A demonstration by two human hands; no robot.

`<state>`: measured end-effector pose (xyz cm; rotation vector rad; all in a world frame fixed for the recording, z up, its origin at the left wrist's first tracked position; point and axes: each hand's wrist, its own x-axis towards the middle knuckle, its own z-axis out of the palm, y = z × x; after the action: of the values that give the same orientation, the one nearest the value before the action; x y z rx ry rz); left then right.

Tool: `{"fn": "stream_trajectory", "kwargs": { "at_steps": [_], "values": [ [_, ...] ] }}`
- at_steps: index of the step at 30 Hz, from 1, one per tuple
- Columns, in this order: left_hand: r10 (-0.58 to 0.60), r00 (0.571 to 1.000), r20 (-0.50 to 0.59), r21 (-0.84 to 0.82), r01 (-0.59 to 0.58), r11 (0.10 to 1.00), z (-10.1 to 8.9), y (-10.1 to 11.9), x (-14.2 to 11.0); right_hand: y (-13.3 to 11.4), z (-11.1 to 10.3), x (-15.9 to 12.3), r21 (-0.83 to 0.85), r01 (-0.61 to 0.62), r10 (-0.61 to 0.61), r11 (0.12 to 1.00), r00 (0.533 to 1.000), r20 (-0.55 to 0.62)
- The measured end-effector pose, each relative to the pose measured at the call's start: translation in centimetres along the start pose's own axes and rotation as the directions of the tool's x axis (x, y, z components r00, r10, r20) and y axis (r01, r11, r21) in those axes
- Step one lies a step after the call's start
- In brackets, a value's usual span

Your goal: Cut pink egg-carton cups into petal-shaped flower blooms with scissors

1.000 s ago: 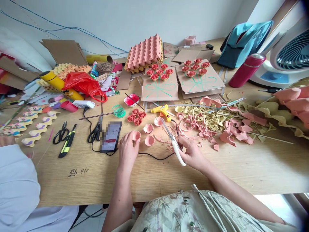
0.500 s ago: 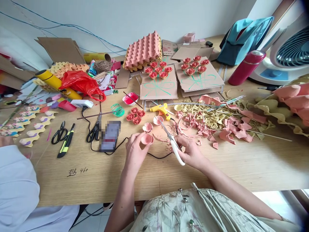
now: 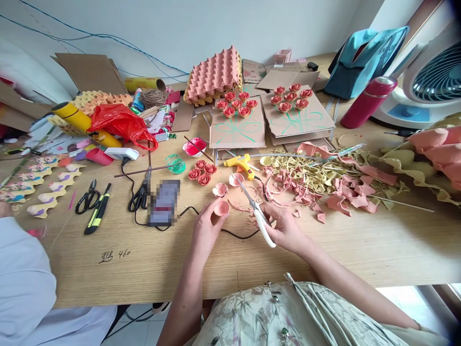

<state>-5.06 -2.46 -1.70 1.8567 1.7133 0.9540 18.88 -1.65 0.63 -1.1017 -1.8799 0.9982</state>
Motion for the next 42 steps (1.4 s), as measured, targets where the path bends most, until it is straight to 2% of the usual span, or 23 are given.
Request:
{"fn": "stream_trajectory", "kwargs": {
  "at_steps": [3,5,7,10,13,17,20,24,29,35,38,42],
  "values": [
    [0.002,1.0,-0.011,-0.075,-0.003,0.997,0.0,0.0,-0.1,0.1,0.1,0.1,0.027,-0.001,0.001,1.0,1.0,-0.006],
    [-0.039,0.999,-0.002,-0.244,0.037,0.969,-0.1,0.4,-0.1,0.2,0.1,0.2,0.079,-0.016,0.017,0.997,1.0,-0.016],
    [-0.096,0.993,0.07,-0.496,0.119,0.86,-0.3,1.3,-0.1,0.1,0.0,0.4,0.15,-0.044,0.048,0.988,0.999,-0.022],
    [-0.131,0.962,0.239,-0.746,0.268,0.61,-0.3,3.1,0.0,-0.1,-0.1,0.5,0.239,-0.076,0.085,0.968,0.996,-0.024],
    [-0.122,0.922,0.369,-0.822,0.384,0.42,0.6,4.7,0.1,0.0,-0.1,0.6,0.301,-0.043,0.067,0.953,0.995,-0.07],
    [-0.147,0.896,0.419,-0.844,0.444,0.301,2.4,5.6,0.0,0.4,0.2,0.6,0.333,0.01,0.032,0.943,0.992,-0.121],
    [-0.177,0.898,0.403,-0.843,0.439,0.31,3.2,5.6,-0.1,0.6,0.4,0.7,0.349,0.022,0.028,0.937,0.99,-0.136],
    [-0.205,0.919,0.338,-0.822,0.394,0.411,3.4,5.4,-0.1,0.9,0.8,0.9,0.398,-0.007,0.059,0.917,0.991,-0.118],
    [-0.174,0.947,0.269,-0.82,0.32,0.475,3.3,5.1,0.0,1.1,1.2,1.4,0.558,-0.093,0.153,0.825,0.986,-0.061],
    [-0.146,0.946,0.291,-0.82,0.325,0.47,3.3,4.6,0.0,0.8,1.2,1.6,0.625,-0.276,0.333,0.73,0.943,0.028],
    [-0.127,0.954,0.271,-0.817,0.298,0.494,3.3,4.3,-0.2,0.8,1.3,1.6,0.654,-0.297,0.372,0.696,0.928,0.026],
    [-0.093,0.977,0.193,-0.796,0.211,0.568,3.4,4.1,-0.4,1.1,1.4,1.7,0.671,-0.303,0.39,0.677,0.92,0.023]
  ]
}}
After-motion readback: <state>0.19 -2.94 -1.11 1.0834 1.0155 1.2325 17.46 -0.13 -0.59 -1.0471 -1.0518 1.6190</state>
